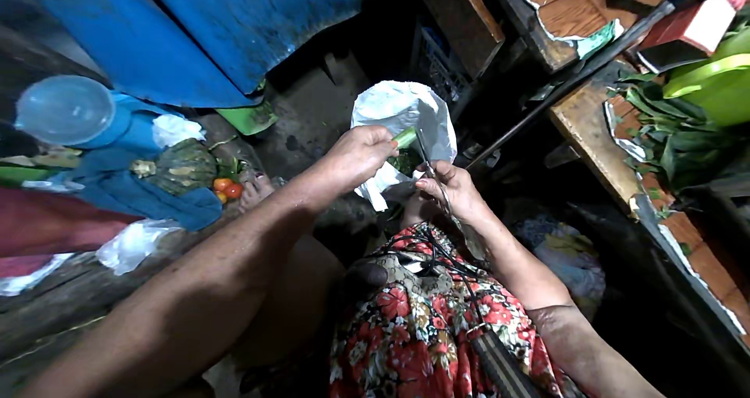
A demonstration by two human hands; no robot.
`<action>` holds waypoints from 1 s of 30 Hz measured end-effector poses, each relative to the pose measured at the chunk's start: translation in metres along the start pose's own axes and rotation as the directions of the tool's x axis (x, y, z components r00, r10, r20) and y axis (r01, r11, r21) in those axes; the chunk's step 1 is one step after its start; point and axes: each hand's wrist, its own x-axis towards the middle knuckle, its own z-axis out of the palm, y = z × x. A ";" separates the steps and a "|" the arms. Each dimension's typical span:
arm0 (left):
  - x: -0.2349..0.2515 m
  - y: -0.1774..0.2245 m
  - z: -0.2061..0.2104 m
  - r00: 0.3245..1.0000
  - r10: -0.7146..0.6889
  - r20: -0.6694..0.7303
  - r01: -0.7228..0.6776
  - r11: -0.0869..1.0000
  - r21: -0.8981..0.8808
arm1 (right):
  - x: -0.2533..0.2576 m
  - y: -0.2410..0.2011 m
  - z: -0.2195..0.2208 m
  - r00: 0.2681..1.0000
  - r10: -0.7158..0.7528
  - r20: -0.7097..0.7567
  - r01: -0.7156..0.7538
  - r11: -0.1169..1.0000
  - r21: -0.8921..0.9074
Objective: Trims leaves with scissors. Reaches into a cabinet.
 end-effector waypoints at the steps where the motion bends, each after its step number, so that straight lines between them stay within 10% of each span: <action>1: 0.000 0.001 0.000 1.000 -0.005 -0.002 0.005 1.000 -0.012 | 0.000 0.001 0.000 1.000 0.001 0.006 -0.001 1.000 -0.017; 30: -0.002 0.006 0.003 0.998 0.003 0.068 -0.007 0.998 0.064 | 0.002 -0.002 0.008 0.999 -0.051 -0.015 0.049 0.990 -0.134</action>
